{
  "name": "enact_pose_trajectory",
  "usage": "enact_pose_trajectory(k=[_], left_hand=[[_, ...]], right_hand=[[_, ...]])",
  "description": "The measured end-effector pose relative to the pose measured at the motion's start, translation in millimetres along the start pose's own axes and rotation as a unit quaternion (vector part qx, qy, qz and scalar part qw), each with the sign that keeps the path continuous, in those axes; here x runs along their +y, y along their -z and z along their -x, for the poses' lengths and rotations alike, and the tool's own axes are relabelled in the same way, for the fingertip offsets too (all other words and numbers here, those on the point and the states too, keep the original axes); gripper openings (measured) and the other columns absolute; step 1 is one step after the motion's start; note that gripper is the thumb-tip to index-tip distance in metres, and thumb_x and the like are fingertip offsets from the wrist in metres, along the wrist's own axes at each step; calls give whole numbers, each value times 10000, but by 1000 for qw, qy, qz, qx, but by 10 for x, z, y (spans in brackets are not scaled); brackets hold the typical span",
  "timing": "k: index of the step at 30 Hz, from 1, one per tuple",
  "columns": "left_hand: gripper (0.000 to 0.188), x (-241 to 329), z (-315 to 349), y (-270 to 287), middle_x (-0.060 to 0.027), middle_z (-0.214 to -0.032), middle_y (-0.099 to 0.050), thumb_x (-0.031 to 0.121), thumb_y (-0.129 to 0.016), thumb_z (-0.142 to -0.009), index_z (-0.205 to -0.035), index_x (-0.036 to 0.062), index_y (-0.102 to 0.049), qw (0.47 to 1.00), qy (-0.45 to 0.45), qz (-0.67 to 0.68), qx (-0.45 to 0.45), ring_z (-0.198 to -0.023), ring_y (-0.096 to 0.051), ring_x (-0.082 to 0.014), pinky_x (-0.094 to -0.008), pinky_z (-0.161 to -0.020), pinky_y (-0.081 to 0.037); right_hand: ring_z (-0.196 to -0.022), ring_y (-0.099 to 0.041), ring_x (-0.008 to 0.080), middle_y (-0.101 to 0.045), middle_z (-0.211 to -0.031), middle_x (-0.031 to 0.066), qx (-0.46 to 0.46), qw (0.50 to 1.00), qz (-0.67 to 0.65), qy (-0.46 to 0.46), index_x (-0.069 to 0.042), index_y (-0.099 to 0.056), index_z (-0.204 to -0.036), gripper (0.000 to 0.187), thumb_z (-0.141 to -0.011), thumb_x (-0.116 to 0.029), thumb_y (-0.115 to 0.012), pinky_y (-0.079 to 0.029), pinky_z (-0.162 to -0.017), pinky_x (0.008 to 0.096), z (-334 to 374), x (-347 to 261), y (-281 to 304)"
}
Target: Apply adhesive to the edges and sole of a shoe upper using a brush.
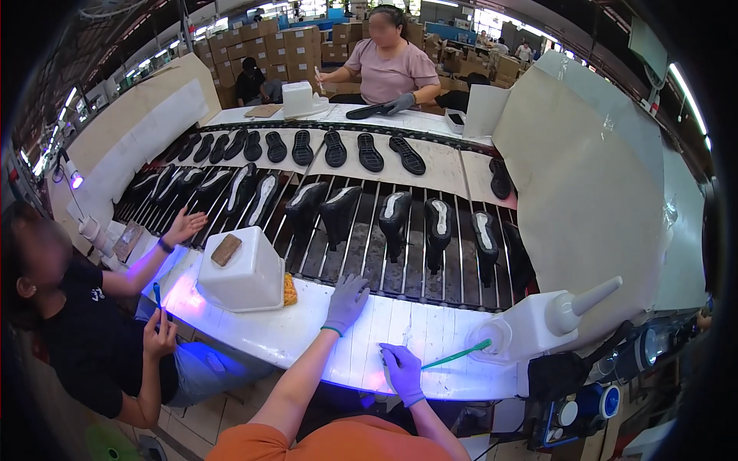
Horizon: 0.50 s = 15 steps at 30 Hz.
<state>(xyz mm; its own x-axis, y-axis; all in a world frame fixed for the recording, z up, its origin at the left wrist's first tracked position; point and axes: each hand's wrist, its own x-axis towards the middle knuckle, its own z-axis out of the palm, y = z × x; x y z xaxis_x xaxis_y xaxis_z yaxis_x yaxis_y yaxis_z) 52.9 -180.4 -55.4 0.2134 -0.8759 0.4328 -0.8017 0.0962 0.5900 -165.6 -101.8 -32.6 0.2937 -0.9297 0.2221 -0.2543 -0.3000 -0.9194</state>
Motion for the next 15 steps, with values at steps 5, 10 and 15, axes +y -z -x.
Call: enact_pose_trajectory(k=[5, 10, 15], left_hand=[[401, 48, -1, -21, -198, -1196, -612, 269, -596, -897, -1234, 53, -586, 999, 38, -13, 2, -1212, -493, -405, -466, -1067, -362], [444, -9, 3, -39, -224, -1213, -605, 295, -608, -886, -1262, 60, -580, 998, 61, 16, -28, -1162, -515, -423, -465, -1010, -405], [400, -12, 35, -60, -237, -1197, -609, 305, -611, -881, -1202, 67, -631, 998, 49, -31, -28, -1158, -513, -419, -457, -1001, -413]], right_hand=[[-635, -595, 170, -663, -789, 101, -1, 1000, 3, 3, -62, -721, -1031, 178, -872, -95, -649, -475, -603, 286, 4, 20, 12], [-663, -614, 171, -672, -807, 107, -10, 1000, 1, -17, -44, -718, -1029, 181, -874, -87, -635, -480, -620, 286, 10, -28, 29], [-708, -643, 170, -686, -839, 117, -11, 1000, 1, -20, -25, -715, -1025, 185, -874, -76, -621, -491, -647, 279, 10, -38, 44]])
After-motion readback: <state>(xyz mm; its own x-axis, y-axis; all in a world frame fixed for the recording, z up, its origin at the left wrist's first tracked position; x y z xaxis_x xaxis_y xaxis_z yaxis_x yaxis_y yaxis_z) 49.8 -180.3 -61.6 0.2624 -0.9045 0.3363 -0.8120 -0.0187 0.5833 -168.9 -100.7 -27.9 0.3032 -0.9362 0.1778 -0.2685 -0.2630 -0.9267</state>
